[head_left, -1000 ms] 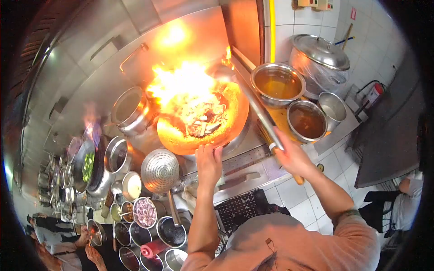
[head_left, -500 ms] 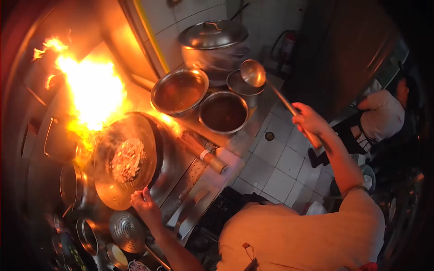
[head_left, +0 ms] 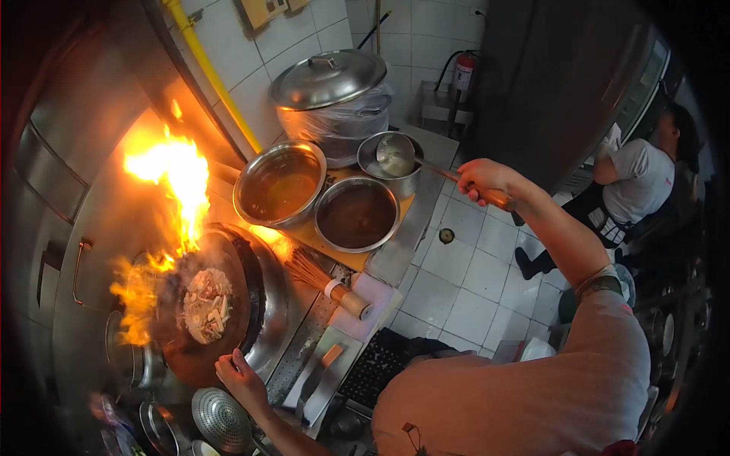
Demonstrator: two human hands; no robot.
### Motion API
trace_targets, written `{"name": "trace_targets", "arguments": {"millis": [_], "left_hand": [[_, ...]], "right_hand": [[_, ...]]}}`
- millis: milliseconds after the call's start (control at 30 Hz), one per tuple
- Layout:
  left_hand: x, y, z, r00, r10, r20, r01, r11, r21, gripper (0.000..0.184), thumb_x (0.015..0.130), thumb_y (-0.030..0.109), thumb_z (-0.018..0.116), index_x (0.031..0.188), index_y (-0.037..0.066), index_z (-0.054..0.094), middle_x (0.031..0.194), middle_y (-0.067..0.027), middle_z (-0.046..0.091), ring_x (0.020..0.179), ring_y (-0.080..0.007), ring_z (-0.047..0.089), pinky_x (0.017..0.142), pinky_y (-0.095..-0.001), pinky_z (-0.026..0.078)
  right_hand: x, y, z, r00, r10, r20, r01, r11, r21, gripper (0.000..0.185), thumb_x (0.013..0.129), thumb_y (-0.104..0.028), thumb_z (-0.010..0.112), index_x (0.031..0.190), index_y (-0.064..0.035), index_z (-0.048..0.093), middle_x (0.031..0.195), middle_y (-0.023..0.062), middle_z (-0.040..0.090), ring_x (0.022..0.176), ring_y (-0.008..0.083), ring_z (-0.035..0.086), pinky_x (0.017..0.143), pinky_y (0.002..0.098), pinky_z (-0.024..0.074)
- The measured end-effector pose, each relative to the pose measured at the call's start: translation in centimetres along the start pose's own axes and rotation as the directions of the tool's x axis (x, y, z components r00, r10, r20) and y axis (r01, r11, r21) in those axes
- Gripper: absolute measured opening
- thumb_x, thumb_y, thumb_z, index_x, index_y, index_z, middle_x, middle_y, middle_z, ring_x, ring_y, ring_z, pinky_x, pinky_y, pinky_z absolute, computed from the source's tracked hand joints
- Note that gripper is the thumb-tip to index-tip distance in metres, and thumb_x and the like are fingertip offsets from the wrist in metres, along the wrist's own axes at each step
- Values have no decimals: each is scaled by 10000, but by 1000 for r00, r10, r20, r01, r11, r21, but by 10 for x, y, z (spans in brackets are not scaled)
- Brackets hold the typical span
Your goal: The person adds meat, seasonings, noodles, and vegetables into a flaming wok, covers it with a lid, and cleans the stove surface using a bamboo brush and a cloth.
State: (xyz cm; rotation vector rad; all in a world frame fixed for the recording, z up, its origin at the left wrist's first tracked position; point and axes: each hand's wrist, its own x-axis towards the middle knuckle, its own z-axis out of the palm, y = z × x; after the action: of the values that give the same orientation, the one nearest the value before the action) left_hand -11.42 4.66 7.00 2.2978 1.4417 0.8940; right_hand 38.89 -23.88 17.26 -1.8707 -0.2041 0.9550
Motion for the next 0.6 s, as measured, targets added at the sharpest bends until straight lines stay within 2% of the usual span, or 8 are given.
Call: {"name": "trace_targets", "arguments": {"millis": [33, 133, 167, 267, 367, 467, 500, 600], "left_hand": [[0, 0, 0, 1000, -5, 8, 5, 1000, -3, 350, 1028, 281, 507, 844, -14, 475, 838, -161, 457, 826, -343, 465, 774, -459, 371], [0, -5, 3, 1000, 26, -15, -26, 999, 24, 343, 1022, 276, 513, 844, -16, 478, 846, -169, 464, 838, -352, 469, 779, -460, 371], [0, -5, 4, 999, 25, -20, -24, 999, 24, 338, 1019, 271, 518, 847, -17, 482, 846, -171, 465, 839, -353, 470, 779, -462, 372], [-1, -5, 4, 999, 30, -45, -30, 999, 13, 317, 1009, 255, 536, 854, -19, 497, 846, -174, 472, 839, -358, 473, 779, -466, 373], [0, -7, 6, 994, 71, -80, -72, 997, -10, 282, 997, 228, 559, 862, -17, 519, 847, -178, 488, 834, -366, 476, 775, -471, 377], [1, -12, 11, 987, 115, -114, -117, 993, -15, 241, 977, 202, 589, 875, -12, 542, 863, -187, 515, 838, -376, 487, 770, -474, 383], [1, -15, 16, 984, 129, -125, -132, 991, -11, 230, 969, 197, 601, 880, -9, 548, 870, -190, 524, 841, -379, 491, 770, -475, 385], [1, -21, 25, 981, 114, -154, -122, 992, -44, 205, 938, 189, 639, 896, 0, 570, 881, -193, 546, 857, -390, 505, 774, -479, 391]], "right_hand": [[3, -1, -2, 1000, -4, 30, 3, 999, 41, 84, 893, -51, 517, 829, -8, 551, 717, 52, 556, 486, 83, 515, 398, 254, 429], [11, -7, -13, 970, 133, 205, -206, 898, 389, 142, 930, -84, 483, 807, -24, 519, 695, 23, 531, 487, 47, 512, 381, 211, 409], [17, -2, -22, 934, 106, 342, -277, 819, 503, 149, 952, -104, 455, 832, -28, 497, 713, -2, 510, 494, 14, 510, 368, 178, 396], [4, -2, -19, 907, 48, 419, -364, 590, 721, 115, 952, -97, 440, 880, -16, 479, 750, -10, 503, 493, 5, 501, 365, 176, 396], [-21, 1, -10, 902, -24, 430, -347, 551, 759, 111, 954, -95, 425, 897, -9, 464, 777, -6, 501, 496, -3, 489, 367, 172, 408], [-61, -13, 3, 925, -68, 375, -241, 659, 713, 113, 954, -97, 422, 887, -15, 463, 786, -6, 498, 502, -8, 480, 371, 171, 420], [-74, -19, 9, 910, -77, 408, -254, 674, 694, 117, 958, -111, 427, 891, -23, 465, 714, -40, 478, 467, -4, 455, 350, 171, 412], [-112, -29, 27, 889, -148, 433, -137, 816, 561, 122, 967, -129, 429, 920, -23, 469, 621, -77, 436, 422, 0, 416, 320, 172, 387]]}}
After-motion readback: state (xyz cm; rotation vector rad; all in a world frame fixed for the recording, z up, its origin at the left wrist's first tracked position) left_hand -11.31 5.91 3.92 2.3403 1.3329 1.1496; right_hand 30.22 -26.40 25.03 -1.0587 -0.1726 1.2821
